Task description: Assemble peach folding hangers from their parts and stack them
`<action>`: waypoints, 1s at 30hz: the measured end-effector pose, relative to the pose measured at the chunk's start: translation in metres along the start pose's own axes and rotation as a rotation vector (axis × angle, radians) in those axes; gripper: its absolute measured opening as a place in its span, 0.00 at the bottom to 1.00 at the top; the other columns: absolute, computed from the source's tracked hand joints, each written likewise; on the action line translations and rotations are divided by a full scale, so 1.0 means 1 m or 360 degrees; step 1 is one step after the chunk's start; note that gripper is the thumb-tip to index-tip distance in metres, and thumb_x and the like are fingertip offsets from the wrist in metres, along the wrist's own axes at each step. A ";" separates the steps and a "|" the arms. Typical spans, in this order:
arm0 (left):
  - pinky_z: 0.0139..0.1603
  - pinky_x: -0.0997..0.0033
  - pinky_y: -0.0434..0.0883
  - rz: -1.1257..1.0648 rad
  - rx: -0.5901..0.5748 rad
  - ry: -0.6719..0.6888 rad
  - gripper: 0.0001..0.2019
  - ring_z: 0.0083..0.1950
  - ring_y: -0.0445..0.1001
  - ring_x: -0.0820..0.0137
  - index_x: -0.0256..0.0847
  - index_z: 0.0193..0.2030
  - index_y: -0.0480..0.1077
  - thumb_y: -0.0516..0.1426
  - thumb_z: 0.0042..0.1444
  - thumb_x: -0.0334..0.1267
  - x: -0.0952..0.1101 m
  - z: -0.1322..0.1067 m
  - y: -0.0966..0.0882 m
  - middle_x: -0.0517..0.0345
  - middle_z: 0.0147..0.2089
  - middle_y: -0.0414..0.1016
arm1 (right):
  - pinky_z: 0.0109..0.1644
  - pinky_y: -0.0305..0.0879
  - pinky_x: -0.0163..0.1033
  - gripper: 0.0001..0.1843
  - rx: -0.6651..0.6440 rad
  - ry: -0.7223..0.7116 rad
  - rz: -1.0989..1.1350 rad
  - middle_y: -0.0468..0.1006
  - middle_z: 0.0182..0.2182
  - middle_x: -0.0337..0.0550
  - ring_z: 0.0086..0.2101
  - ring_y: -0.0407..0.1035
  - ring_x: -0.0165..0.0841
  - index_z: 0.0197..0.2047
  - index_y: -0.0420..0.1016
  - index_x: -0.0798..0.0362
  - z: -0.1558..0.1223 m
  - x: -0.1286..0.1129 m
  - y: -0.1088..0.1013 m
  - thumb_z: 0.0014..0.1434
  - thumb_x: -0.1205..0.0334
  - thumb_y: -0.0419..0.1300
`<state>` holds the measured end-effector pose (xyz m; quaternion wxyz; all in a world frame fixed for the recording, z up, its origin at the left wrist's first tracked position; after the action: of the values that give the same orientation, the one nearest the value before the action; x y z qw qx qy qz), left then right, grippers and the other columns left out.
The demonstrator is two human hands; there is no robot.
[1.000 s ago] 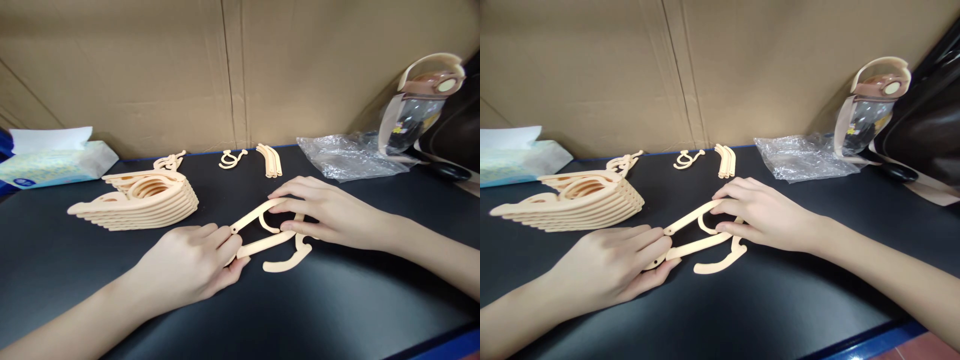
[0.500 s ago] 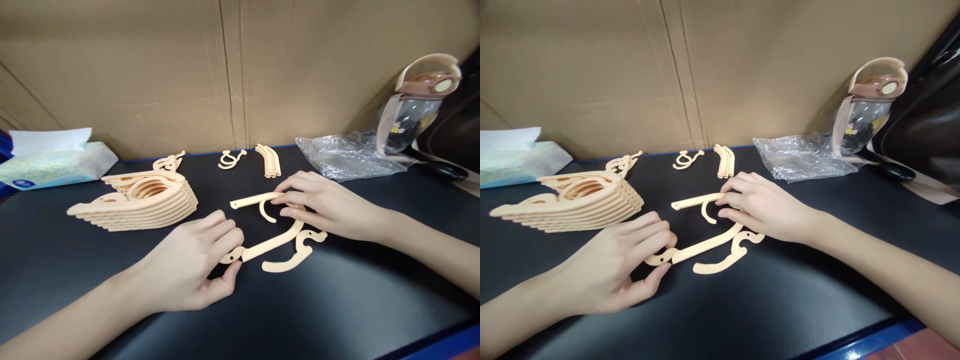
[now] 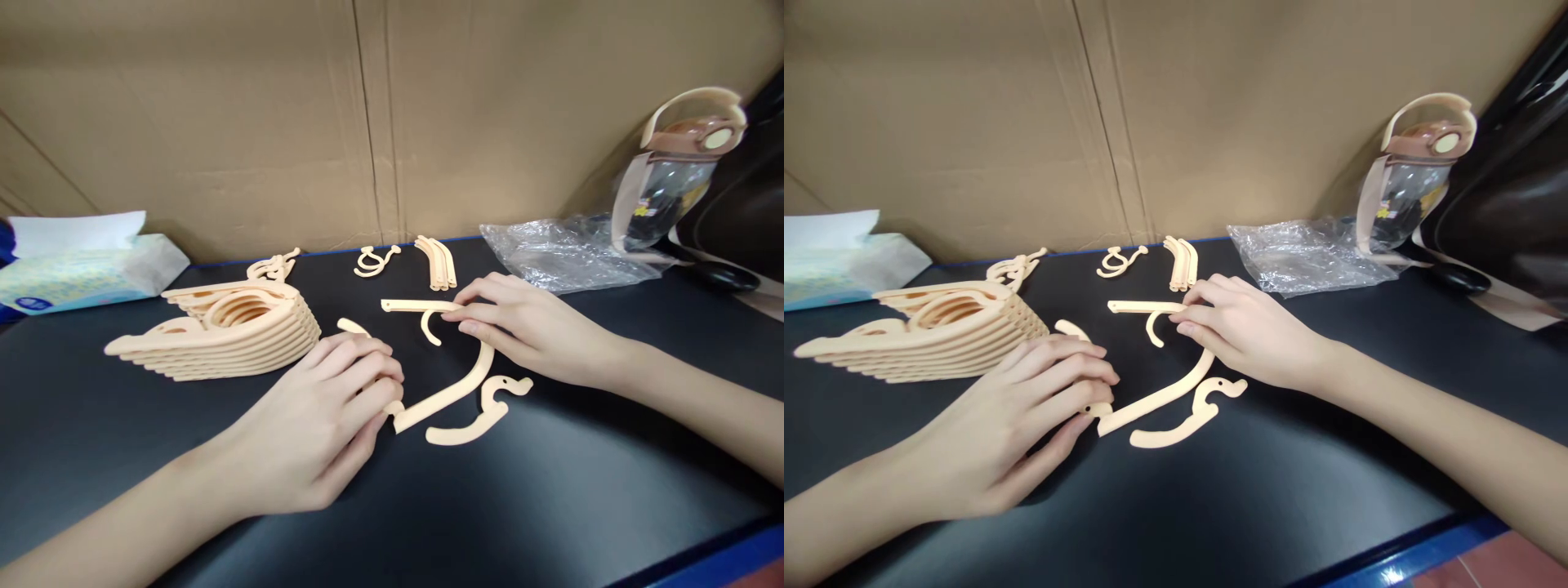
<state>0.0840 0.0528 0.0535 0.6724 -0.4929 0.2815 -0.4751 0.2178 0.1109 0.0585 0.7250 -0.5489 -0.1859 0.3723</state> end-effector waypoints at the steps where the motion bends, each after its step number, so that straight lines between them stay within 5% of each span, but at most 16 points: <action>1: 0.61 0.58 0.61 0.0006 -0.0002 -0.0006 0.11 0.58 0.66 0.59 0.36 0.47 0.71 0.49 0.66 0.25 -0.001 0.000 0.000 0.49 0.52 0.75 | 0.51 0.64 0.48 0.22 0.0003 0.0008 -0.0003 0.77 0.46 0.50 0.45 0.68 0.41 0.54 0.80 0.57 0.000 0.000 0.000 0.74 0.58 0.47; 9: 0.52 0.65 0.67 0.0053 -0.0064 -0.0049 0.18 0.57 0.68 0.62 0.43 0.53 0.70 0.48 0.65 0.21 -0.007 -0.007 0.009 0.51 0.64 0.66 | 0.50 0.64 0.48 0.21 0.0016 0.0042 -0.0029 0.77 0.45 0.51 0.45 0.67 0.42 0.55 0.79 0.56 0.000 0.003 -0.001 0.74 0.58 0.48; 15: 0.53 0.65 0.66 0.0027 -0.0071 0.0011 0.19 0.54 0.70 0.63 0.43 0.51 0.71 0.46 0.65 0.20 -0.006 -0.009 0.012 0.53 0.62 0.70 | 0.50 0.64 0.48 0.21 0.0010 0.0028 -0.0008 0.76 0.45 0.51 0.45 0.67 0.42 0.57 0.78 0.57 -0.001 0.001 0.000 0.74 0.59 0.48; 26: 0.53 0.66 0.69 -0.0186 -0.0045 -0.0038 0.11 0.53 0.73 0.63 0.40 0.53 0.69 0.56 0.69 0.42 -0.004 -0.004 0.006 0.50 0.56 0.75 | 0.50 0.64 0.48 0.22 -0.0012 0.0023 0.0036 0.76 0.44 0.51 0.45 0.67 0.42 0.56 0.79 0.58 -0.001 0.001 0.002 0.74 0.59 0.47; 30: 0.52 0.66 0.70 -0.0169 -0.0030 -0.0039 0.10 0.53 0.74 0.63 0.40 0.52 0.70 0.57 0.68 0.41 -0.005 -0.004 0.006 0.50 0.56 0.76 | 0.51 0.64 0.48 0.21 -0.0023 0.0013 0.0038 0.76 0.44 0.50 0.45 0.67 0.42 0.56 0.79 0.57 -0.001 0.000 0.003 0.74 0.58 0.48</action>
<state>0.0808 0.0563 0.0461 0.6449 -0.5192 0.2512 -0.5014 0.2172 0.1107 0.0559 0.7173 -0.5577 -0.1789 0.3774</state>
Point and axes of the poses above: each hand's wrist, its own z-axis towards the middle knuckle, its own y-axis out of the palm, x = y × z, the point moved 10 cm from there along z, towards the middle knuckle
